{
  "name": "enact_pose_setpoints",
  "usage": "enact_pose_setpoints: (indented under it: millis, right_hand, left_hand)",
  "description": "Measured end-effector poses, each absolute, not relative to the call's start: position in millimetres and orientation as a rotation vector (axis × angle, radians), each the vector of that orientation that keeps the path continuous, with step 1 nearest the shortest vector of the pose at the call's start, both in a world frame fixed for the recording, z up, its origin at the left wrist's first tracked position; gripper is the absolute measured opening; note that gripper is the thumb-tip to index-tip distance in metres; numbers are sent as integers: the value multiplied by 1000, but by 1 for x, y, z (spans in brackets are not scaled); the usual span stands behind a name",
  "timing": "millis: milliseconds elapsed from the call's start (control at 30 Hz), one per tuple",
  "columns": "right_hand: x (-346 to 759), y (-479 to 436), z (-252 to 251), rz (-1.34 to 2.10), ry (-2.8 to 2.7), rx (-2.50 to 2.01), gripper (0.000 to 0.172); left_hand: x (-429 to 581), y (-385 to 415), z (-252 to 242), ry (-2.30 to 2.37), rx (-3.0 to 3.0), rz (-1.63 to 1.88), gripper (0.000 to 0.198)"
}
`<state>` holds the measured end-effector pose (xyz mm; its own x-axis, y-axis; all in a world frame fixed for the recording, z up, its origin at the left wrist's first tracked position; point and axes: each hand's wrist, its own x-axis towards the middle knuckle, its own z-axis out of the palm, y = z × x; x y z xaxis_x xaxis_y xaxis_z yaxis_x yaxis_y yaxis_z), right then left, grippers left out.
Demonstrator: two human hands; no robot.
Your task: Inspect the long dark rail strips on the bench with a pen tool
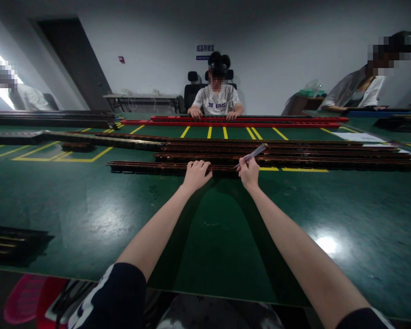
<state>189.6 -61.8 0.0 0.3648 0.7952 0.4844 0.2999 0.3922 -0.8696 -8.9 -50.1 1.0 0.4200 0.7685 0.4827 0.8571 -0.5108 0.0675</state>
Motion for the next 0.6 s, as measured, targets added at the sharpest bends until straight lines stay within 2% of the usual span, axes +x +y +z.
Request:
enact_pose_setpoints:
  millis: [600]
  right_hand:
    - [189,-64,5,436,-1035,-1169,25]
  left_hand:
    - [-9,-51,3,-1462,-2515,-684,37]
